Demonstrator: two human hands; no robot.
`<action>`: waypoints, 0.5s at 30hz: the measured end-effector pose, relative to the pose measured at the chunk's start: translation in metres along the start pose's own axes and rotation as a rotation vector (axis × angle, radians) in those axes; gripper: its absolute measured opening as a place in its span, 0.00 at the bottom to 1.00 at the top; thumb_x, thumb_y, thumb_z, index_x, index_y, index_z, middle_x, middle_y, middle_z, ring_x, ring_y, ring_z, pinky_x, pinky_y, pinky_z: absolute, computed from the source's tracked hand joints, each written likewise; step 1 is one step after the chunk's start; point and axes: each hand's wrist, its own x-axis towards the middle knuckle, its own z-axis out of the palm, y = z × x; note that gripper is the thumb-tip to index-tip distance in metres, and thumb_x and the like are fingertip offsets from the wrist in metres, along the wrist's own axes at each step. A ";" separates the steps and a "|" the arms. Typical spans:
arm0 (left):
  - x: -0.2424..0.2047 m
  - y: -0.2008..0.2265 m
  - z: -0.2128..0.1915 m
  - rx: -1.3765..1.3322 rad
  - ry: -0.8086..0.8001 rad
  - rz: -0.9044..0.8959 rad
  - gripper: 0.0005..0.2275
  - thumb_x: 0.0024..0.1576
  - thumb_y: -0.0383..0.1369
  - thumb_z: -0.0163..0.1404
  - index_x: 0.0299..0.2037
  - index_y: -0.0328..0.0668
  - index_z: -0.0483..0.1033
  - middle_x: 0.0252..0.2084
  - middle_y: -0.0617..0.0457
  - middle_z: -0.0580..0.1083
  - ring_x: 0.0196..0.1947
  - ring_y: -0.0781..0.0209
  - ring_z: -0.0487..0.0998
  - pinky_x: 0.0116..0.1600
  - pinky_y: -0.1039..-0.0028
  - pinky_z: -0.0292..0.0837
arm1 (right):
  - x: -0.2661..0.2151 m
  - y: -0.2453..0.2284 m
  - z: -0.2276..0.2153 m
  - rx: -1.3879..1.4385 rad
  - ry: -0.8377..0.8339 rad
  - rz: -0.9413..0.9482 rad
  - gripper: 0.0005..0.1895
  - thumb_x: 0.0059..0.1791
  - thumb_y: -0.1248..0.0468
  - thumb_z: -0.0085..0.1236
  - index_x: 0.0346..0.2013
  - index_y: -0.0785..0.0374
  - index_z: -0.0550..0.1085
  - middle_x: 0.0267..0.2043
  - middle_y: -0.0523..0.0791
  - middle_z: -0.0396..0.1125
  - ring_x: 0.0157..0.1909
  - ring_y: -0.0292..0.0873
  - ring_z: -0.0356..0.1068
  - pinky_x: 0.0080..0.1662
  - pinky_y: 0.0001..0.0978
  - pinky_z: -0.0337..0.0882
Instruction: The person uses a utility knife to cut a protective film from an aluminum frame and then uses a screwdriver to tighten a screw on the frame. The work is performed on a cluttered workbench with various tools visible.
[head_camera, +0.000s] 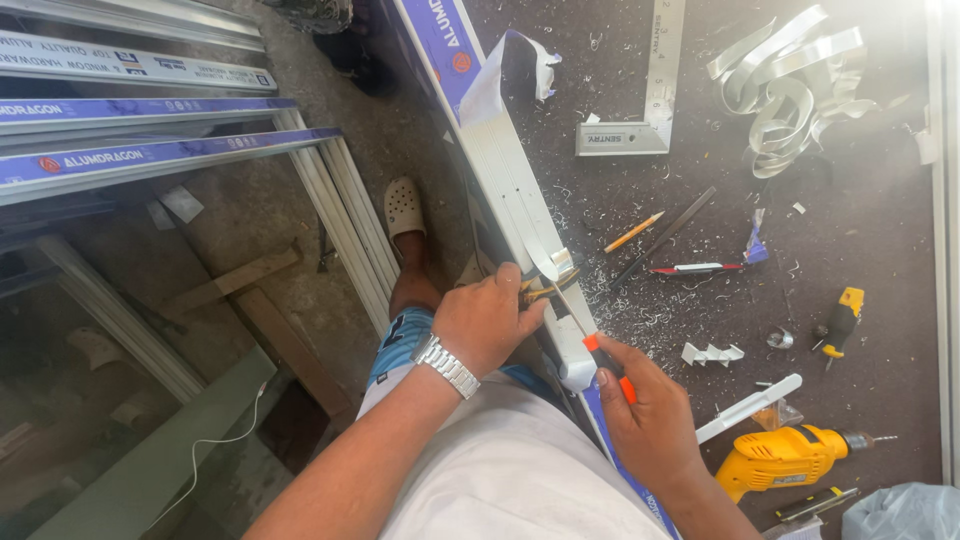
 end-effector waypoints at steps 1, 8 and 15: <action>0.000 0.001 0.000 -0.007 0.000 -0.017 0.18 0.58 0.47 0.54 0.37 0.37 0.67 0.25 0.43 0.77 0.25 0.43 0.80 0.31 0.59 0.76 | 0.000 -0.011 -0.005 -0.006 0.001 -0.033 0.19 0.51 0.65 0.53 0.57 0.62 0.73 0.48 0.55 0.75 0.47 0.54 0.77 0.46 0.39 0.74; 0.002 0.002 -0.003 -0.004 -0.046 -0.053 0.18 0.58 0.47 0.53 0.38 0.36 0.68 0.25 0.43 0.77 0.26 0.43 0.81 0.32 0.59 0.77 | 0.002 -0.051 -0.018 -0.138 -0.042 0.097 0.18 0.51 0.62 0.51 0.56 0.59 0.73 0.47 0.55 0.75 0.48 0.60 0.75 0.47 0.45 0.73; 0.004 0.008 -0.003 0.044 -0.063 -0.091 0.19 0.58 0.47 0.53 0.38 0.36 0.69 0.26 0.43 0.78 0.26 0.44 0.82 0.31 0.60 0.78 | 0.001 -0.032 0.008 -0.170 -0.073 0.231 0.21 0.53 0.62 0.48 0.61 0.56 0.69 0.46 0.55 0.74 0.47 0.60 0.75 0.48 0.48 0.72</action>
